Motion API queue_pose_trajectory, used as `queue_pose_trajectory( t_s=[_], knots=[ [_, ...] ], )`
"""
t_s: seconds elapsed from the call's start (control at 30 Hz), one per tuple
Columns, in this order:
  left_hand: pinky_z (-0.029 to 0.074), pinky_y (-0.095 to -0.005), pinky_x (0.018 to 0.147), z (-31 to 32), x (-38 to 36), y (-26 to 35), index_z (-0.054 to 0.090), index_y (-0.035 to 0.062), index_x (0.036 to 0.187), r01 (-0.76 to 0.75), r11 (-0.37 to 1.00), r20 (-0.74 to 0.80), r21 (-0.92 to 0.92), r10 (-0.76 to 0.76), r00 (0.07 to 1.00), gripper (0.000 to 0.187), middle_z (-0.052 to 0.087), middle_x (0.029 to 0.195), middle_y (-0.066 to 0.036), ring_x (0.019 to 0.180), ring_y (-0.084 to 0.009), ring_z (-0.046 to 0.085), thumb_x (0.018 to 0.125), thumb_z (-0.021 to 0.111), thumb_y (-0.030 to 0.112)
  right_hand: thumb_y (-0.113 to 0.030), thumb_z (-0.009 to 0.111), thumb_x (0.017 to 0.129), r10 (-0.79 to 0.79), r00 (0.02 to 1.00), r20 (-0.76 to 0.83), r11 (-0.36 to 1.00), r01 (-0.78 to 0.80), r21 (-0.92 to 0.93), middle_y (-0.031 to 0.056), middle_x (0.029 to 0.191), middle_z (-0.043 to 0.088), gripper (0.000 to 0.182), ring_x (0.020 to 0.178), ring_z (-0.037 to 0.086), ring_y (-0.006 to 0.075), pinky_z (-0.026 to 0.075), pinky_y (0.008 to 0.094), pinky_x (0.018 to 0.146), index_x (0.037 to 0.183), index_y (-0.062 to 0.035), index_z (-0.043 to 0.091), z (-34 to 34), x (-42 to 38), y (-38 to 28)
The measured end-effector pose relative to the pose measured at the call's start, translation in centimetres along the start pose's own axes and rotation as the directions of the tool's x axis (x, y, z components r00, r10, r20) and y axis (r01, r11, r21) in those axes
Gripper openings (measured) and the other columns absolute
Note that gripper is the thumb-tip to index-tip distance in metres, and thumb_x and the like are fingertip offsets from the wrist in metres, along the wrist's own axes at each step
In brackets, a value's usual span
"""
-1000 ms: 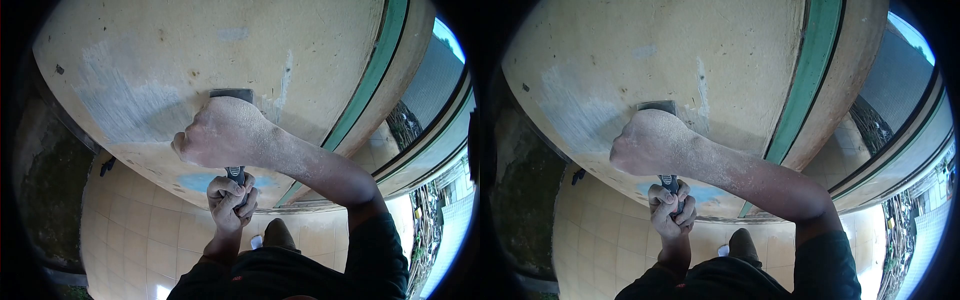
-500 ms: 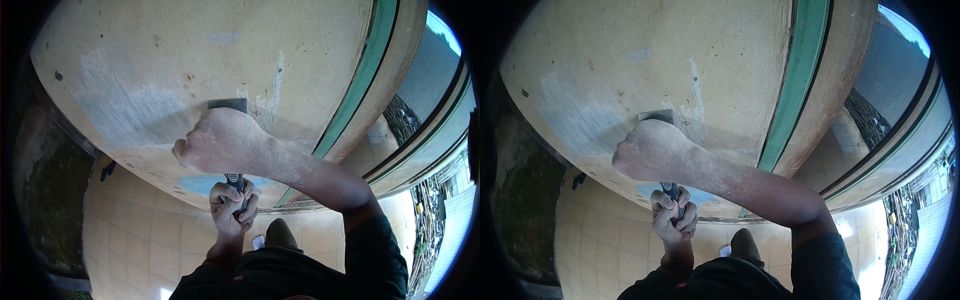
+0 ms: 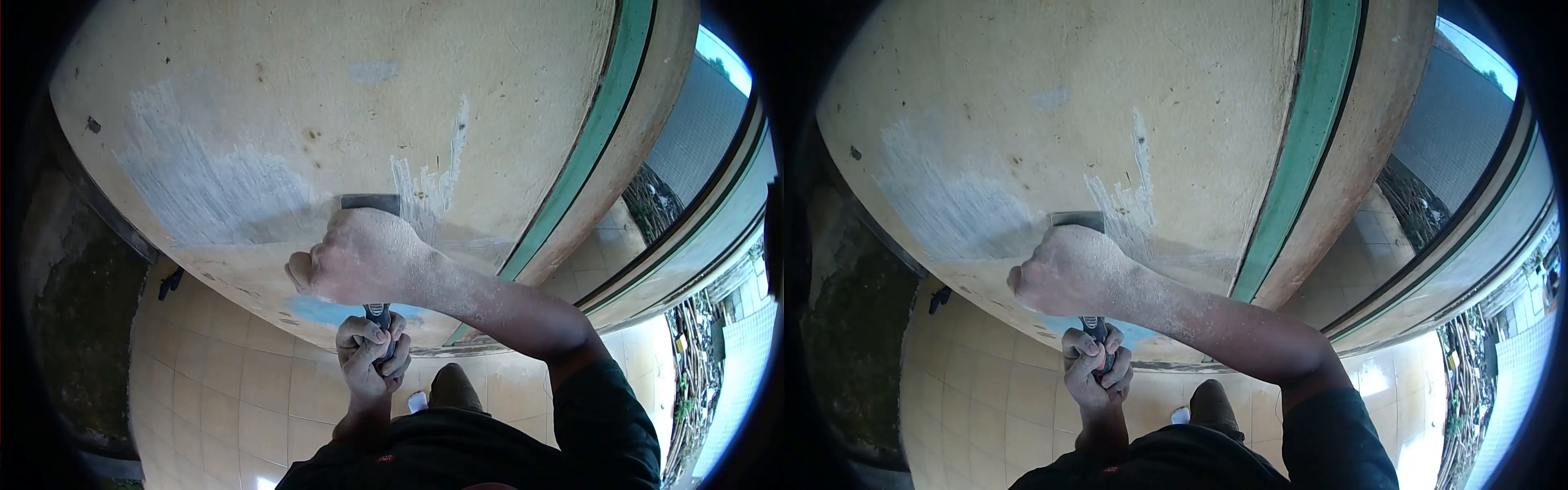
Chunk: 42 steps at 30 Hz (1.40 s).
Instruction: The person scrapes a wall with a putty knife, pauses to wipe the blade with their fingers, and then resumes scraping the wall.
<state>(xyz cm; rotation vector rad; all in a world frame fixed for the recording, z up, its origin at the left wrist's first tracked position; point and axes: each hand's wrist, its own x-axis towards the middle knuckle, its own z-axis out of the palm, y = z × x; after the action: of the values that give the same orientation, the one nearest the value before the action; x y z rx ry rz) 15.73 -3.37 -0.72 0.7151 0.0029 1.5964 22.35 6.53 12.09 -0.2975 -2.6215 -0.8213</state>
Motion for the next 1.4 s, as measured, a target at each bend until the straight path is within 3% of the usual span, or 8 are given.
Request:
queue_pose_trajectory(
  t_s=[0.27,0.33,0.57,0.73,0.97,1.1,1.27,1.4],
  knots=[
    [0.022,-0.0161,0.032,-0.3,1.6,0.0,0.053,0.0019,0.091,-0.009,1.000,0.039,0.001,0.009,0.999,0.006,0.048,0.084,-0.019,0.042,-0.0050,0.031,0.089,0.049,-0.001,-0.014,0.062,0.074,0.029,0.998,0.048,0.998,-0.026,-0.054,-0.0053,0.037,0.037,0.024,0.035,0.044,0.0059,0.035,0.0273,0.033,0.063,-0.0099,0.041,-0.7,0.6,0.8],
    [0.022,-0.0163,0.032,-0.1,0.3,-0.2,0.054,0.0011,0.089,0.004,0.999,0.029,-0.040,-0.002,1.000,0.006,0.047,0.083,-0.020,0.041,-0.0045,0.031,0.088,0.049,-0.002,-0.013,0.067,0.072,0.049,0.999,0.006,0.990,-0.050,0.130,-0.0014,0.043,0.051,0.023,0.042,0.055,0.0083,0.044,0.0280,0.036,0.061,-0.0059,0.048,-0.7,0.1,0.1],
    [0.024,-0.0161,0.028,-0.6,2.0,0.1,0.051,0.0056,0.089,0.014,0.996,0.083,0.085,-0.021,0.996,0.004,0.047,0.086,-0.017,0.039,-0.0046,0.033,0.090,0.047,0.003,-0.013,0.065,0.074,0.008,0.999,0.035,0.999,-0.009,0.033,-0.0032,0.042,0.048,0.020,0.041,0.054,0.0077,0.042,0.0268,0.035,0.065,-0.0052,0.049,-1.4,0.7,1.1],
    [0.022,-0.0158,0.034,0.1,-0.7,-0.6,0.054,0.0020,0.090,0.061,0.997,-0.006,-0.052,-0.061,0.998,0.006,0.047,0.085,-0.019,0.043,-0.0043,0.031,0.088,0.049,-0.002,-0.017,0.060,0.076,0.035,0.999,-0.037,0.998,-0.032,0.059,-0.0062,0.037,0.033,0.027,0.034,0.041,0.0066,0.033,0.0284,0.033,0.061,-0.0115,0.038,0.4,-1.0,-0.3],
    [0.023,-0.0157,0.032,0.0,2.4,-0.1,0.055,0.0018,0.089,-0.004,0.999,0.051,-0.036,0.006,0.999,0.005,0.048,0.084,-0.019,0.042,-0.0052,0.033,0.088,0.050,-0.001,-0.016,0.059,0.076,0.014,1.000,0.010,0.989,-0.013,-0.146,-0.0056,0.036,0.033,0.027,0.034,0.042,0.0062,0.033,0.0284,0.031,0.061,-0.0114,0.038,-0.8,0.9,1.4],
    [0.023,-0.0157,0.032,-0.2,-0.2,-1.1,0.054,0.0018,0.089,0.019,0.998,0.032,-0.063,-0.017,0.999,0.006,0.049,0.085,-0.019,0.042,-0.0048,0.032,0.089,0.049,-0.001,-0.018,0.061,0.076,0.042,0.999,-0.027,0.999,-0.041,0.031,-0.0048,0.037,0.033,0.027,0.034,0.042,0.0072,0.036,0.0291,0.033,0.063,-0.0110,0.038,0.5,-1.0,-0.2],
    [0.023,-0.0157,0.030,-0.6,1.3,-0.6,0.053,0.0039,0.090,0.030,0.999,-0.001,0.022,-0.030,1.000,0.005,0.048,0.084,-0.017,0.041,-0.0044,0.031,0.088,0.049,0.000,-0.023,0.061,0.078,0.012,0.998,0.057,0.989,-0.004,-0.145,-0.0043,0.040,0.039,0.027,0.037,0.046,0.0073,0.039,0.0281,0.036,0.064,-0.0109,0.041,-0.6,-0.1,0.8],
    [0.023,-0.0158,0.030,-0.3,0.7,-1.0,0.052,0.0036,0.089,0.010,1.000,0.043,0.028,-0.011,0.999,0.005,0.048,0.085,-0.018,0.040,-0.0046,0.033,0.089,0.049,0.000,-0.022,0.060,0.079,0.042,0.999,-0.021,0.999,-0.042,0.002,-0.0044,0.040,0.039,0.026,0.038,0.048,0.0092,0.039,0.0288,0.037,0.065,-0.0112,0.042,-0.6,-0.5,0.4]
  ],
)
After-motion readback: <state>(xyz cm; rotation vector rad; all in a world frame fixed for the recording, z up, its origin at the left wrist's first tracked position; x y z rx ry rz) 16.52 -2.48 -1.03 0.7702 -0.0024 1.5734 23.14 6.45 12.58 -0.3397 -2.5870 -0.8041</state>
